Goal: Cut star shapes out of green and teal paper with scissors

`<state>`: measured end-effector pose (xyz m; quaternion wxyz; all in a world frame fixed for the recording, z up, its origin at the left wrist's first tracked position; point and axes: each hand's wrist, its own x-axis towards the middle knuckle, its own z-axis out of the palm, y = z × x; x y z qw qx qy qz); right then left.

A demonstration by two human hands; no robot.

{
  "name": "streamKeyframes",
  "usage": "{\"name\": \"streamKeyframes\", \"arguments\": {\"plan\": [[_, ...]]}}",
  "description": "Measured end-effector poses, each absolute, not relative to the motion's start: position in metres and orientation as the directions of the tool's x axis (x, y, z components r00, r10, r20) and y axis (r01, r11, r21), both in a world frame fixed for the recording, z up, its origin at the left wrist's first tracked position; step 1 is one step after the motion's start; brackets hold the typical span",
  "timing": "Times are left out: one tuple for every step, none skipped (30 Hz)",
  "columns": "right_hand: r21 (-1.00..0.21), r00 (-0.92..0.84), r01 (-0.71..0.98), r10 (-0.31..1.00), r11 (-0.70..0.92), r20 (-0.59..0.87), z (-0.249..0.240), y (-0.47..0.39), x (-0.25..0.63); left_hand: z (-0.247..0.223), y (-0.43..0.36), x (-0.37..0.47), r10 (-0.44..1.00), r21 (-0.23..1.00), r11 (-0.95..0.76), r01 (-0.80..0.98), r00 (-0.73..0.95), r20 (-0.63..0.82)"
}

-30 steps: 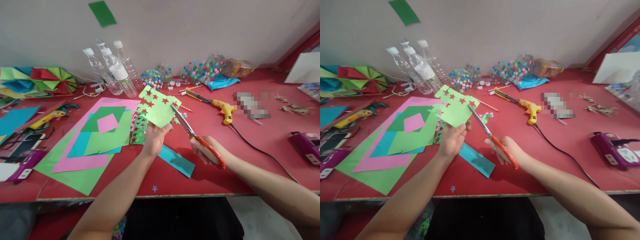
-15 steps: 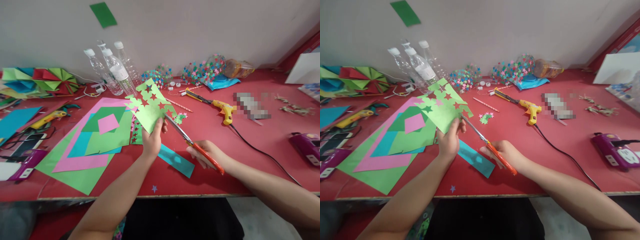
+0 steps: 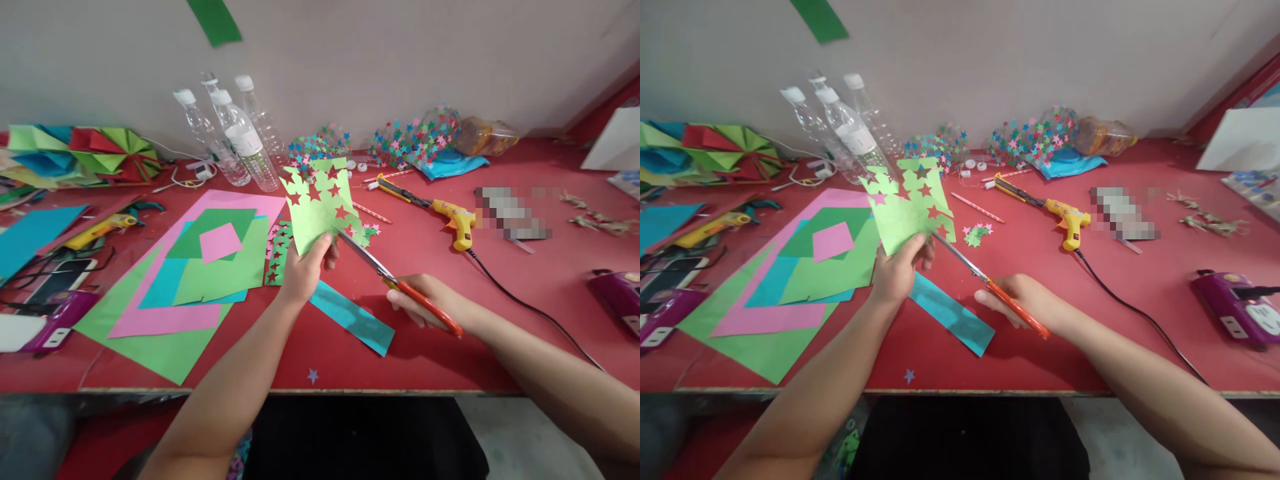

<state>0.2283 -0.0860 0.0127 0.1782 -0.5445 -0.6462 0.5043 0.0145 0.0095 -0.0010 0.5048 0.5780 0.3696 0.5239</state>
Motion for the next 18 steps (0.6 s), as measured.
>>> {"name": "streamKeyframes", "arguments": {"plan": [[-0.848,-0.348,0.519,0.88,-0.104,-0.322,0.0131,-0.0857,0.2286,0.0009,0.0096,0.0135,0.952,0.971,-0.219,-0.093,0.198,0.233],[-0.85,-0.351,0.515,0.878,-0.11,-0.326,0.0135,-0.0856,0.2289,0.0028,0.0096,0.0126,0.949,0.972,-0.219,-0.08,0.214,0.231],[-0.851,-0.353,0.512,0.875,-0.116,-0.332,0.0141,-0.0854,0.2291,0.0044,0.0096,0.0118,0.948,0.974,-0.218,-0.063,0.225,0.227],[-0.85,-0.355,0.514,0.872,-0.121,-0.338,0.015,-0.0853,0.2292,0.0059,0.0097,0.0111,0.947,0.975,-0.218,-0.043,0.233,0.222],[-0.847,-0.356,0.517,0.869,-0.125,-0.345,0.016,-0.0853,0.2293,0.0071,0.0097,0.0106,0.946,0.975,-0.223,-0.023,0.235,0.222],[-0.843,-0.355,0.523,0.866,-0.127,-0.351,0.0171,-0.0852,0.2295,0.008,0.0098,0.0102,0.946,0.973,-0.233,-0.004,0.233,0.227],[-0.838,-0.354,0.53,0.865,-0.128,-0.356,0.018,-0.0852,0.2297,0.0086,0.01,0.01,0.943,0.969,-0.247,0.013,0.232,0.237],[-0.835,-0.352,0.535,0.864,-0.129,-0.359,0.0186,-0.0852,0.23,0.0089,0.0101,0.0098,0.941,0.965,-0.261,0.026,0.23,0.249],[-0.833,-0.351,0.538,0.865,-0.128,-0.359,0.0188,-0.0851,0.2303,0.009,0.0102,0.0098,0.939,0.961,-0.274,0.034,0.228,0.259],[-0.833,-0.349,0.539,0.866,-0.126,-0.357,0.0184,-0.085,0.2306,0.009,0.0103,0.0099,0.937,0.959,-0.282,0.039,0.227,0.266],[-0.831,-0.345,0.542,0.868,-0.126,-0.357,0.0178,-0.0849,0.2308,0.0089,0.0104,0.0101,0.936,0.958,-0.285,0.041,0.227,0.269],[-0.827,-0.339,0.547,0.871,-0.126,-0.357,0.017,-0.0847,0.2309,0.0088,0.0104,0.0102,0.936,0.958,-0.285,0.04,0.226,0.269],[-0.824,-0.332,0.552,0.873,-0.128,-0.358,0.0165,-0.0845,0.2307,0.0088,0.0105,0.0104,0.938,0.958,-0.283,0.038,0.222,0.268],[-0.82,-0.323,0.558,0.876,-0.129,-0.358,0.0165,-0.0843,0.2303,0.0088,0.0106,0.0106,0.939,0.96,-0.279,0.037,0.217,0.265],[-0.816,-0.315,0.562,0.878,-0.133,-0.359,0.0172,-0.0841,0.2297,0.009,0.0106,0.0108,0.941,0.961,-0.275,0.038,0.214,0.261],[-0.813,-0.306,0.566,0.881,-0.138,-0.362,0.0185,-0.0839,0.2291,0.0091,0.0106,0.011,0.944,0.962,-0.27,0.04,0.209,0.256],[-0.81,-0.297,0.568,0.882,-0.144,-0.365,0.0203,-0.0837,0.2285,0.0092,0.0107,0.0111,0.946,0.964,-0.264,0.042,0.204,0.251],[-0.807,-0.289,0.569,0.882,-0.155,-0.373,0.0223,-0.0834,0.2279,0.0092,0.0107,0.0112,0.949,0.965,-0.259,0.043,0.2,0.246]]}}
